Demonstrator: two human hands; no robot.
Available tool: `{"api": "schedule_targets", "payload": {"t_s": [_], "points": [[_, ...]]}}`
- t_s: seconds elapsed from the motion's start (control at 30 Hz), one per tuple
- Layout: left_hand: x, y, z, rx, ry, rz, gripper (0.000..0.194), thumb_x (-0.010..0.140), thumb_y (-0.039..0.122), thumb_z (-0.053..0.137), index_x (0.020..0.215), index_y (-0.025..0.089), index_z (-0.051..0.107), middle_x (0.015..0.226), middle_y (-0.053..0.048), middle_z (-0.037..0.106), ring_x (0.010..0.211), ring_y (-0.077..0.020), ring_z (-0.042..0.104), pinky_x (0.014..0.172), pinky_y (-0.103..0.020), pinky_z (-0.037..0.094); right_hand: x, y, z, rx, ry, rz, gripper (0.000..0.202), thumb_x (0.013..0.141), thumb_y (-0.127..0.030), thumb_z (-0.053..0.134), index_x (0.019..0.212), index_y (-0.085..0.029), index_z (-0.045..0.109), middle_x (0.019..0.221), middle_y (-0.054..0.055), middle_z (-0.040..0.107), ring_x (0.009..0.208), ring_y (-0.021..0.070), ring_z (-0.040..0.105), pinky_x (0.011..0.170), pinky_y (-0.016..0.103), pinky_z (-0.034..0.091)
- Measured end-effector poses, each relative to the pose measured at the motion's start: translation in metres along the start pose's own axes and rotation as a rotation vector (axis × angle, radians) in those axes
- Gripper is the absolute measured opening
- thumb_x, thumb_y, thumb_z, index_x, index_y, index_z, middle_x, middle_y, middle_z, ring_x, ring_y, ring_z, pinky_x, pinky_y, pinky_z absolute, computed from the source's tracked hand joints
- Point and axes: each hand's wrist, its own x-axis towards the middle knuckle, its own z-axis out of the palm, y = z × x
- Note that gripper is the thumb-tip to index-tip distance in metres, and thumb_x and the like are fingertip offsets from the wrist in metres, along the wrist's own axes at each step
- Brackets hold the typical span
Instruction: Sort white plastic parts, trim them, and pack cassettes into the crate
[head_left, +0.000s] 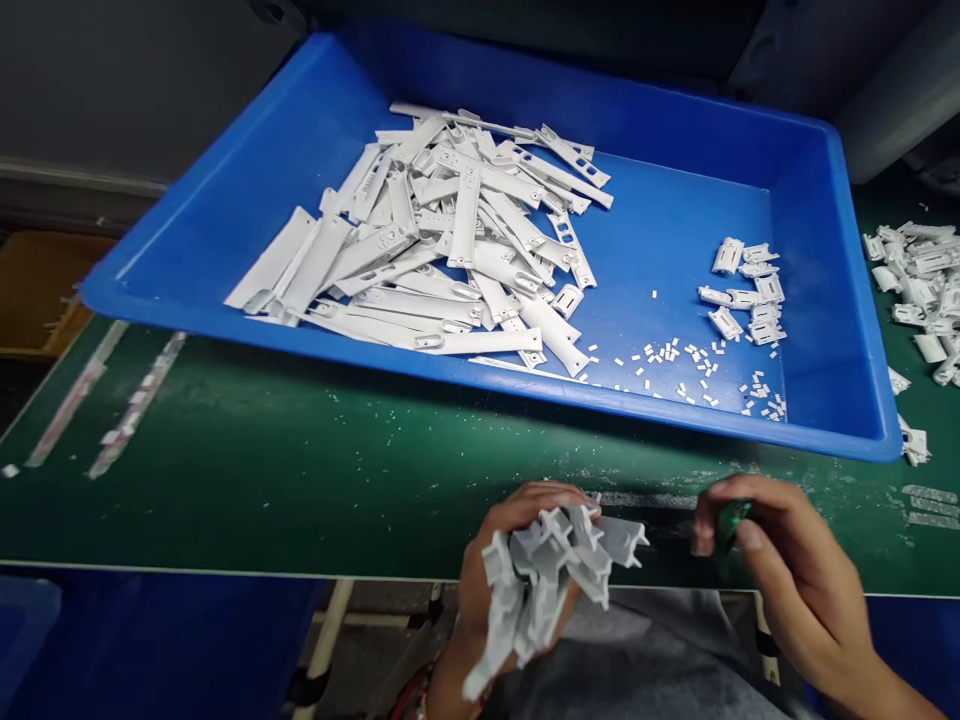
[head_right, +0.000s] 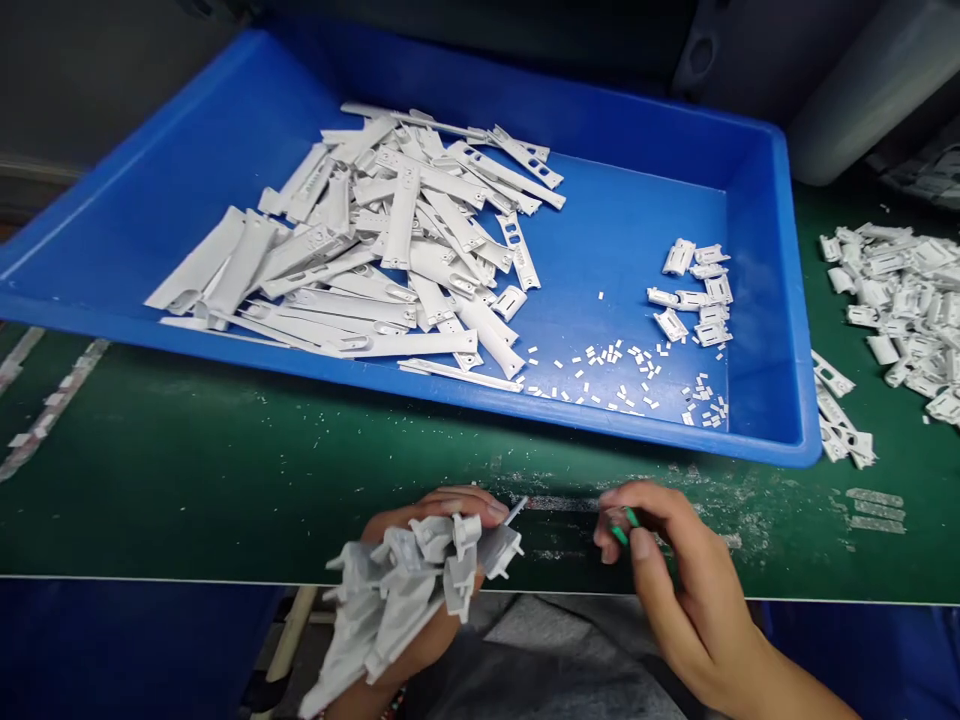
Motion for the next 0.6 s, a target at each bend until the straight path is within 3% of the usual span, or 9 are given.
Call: {"api": "schedule_targets", "payload": {"t_s": [0.07, 0.13, 0.2, 0.33, 0.47, 0.6], "points": [[0.005, 0.006, -0.006, 0.147, -0.095, -0.044, 0.019, 0.074, 0.020, 0.074, 0.092, 0.022, 0.069, 0.088, -0.007, 0.074, 0.077, -0.0254, 0.072, 0.065, -0.033, 0.061, 0.008, 0.002, 0.003, 0.100, -0.094, 0.007, 0.020, 0.102, -0.023, 0.033, 0.104, -0.022, 0.053, 0.078, 0.001, 0.055, 0.064, 0.0125, 0.056, 0.058, 0.023, 0.049], [0.007, 0.010, -0.010, 0.265, -0.156, -0.007, 0.026, 0.068, 0.015, 0.074, 0.093, 0.020, 0.067, 0.087, -0.006, 0.073, 0.075, -0.0252, 0.071, 0.067, -0.034, 0.061, 0.017, -0.001, 0.009, 0.060, -0.173, -0.036, 0.023, 0.103, -0.028, 0.030, 0.095, -0.022, 0.051, 0.076, 0.000, 0.052, 0.064, 0.0130, 0.053, 0.057, 0.023, 0.047], [0.007, 0.010, -0.007, 0.247, -0.117, 0.044, 0.033, 0.065, 0.012, 0.073, 0.096, 0.020, 0.063, 0.086, -0.004, 0.072, 0.074, -0.0243, 0.071, 0.068, -0.034, 0.061, 0.024, -0.008, 0.017, -0.042, -0.199, -0.105, 0.021, 0.102, -0.028, 0.034, 0.092, -0.021, 0.052, 0.074, 0.000, 0.054, 0.065, 0.0131, 0.054, 0.058, 0.023, 0.046], [0.005, 0.008, 0.007, 0.071, 0.028, 0.071, 0.030, 0.067, 0.014, 0.073, 0.093, 0.023, 0.062, 0.080, -0.001, 0.071, 0.071, -0.0216, 0.071, 0.062, -0.029, 0.061, 0.023, -0.022, 0.025, -0.181, -0.074, -0.241, 0.016, 0.096, -0.014, 0.041, 0.095, -0.020, 0.056, 0.074, 0.000, 0.061, 0.062, 0.0114, 0.058, 0.058, 0.021, 0.047], [0.003, 0.009, 0.011, 0.010, 0.008, 0.113, 0.041, 0.070, 0.015, 0.078, 0.106, 0.027, 0.063, 0.085, -0.002, 0.074, 0.072, -0.0214, 0.071, 0.067, -0.033, 0.062, 0.015, -0.025, 0.020, -0.337, -0.019, -0.323, 0.024, 0.091, -0.007, 0.046, 0.109, -0.016, 0.061, 0.079, 0.004, 0.067, 0.067, 0.0146, 0.063, 0.060, 0.024, 0.049], [0.004, 0.005, 0.008, -0.022, -0.068, 0.190, 0.048, 0.075, 0.019, 0.082, 0.118, 0.024, 0.062, 0.091, -0.004, 0.075, 0.080, -0.0208, 0.071, 0.077, -0.032, 0.060, 0.013, -0.025, 0.013, -0.413, -0.014, -0.327, 0.032, 0.090, -0.010, 0.045, 0.117, -0.015, 0.063, 0.082, 0.007, 0.067, 0.069, 0.0171, 0.062, 0.059, 0.027, 0.050]]}}
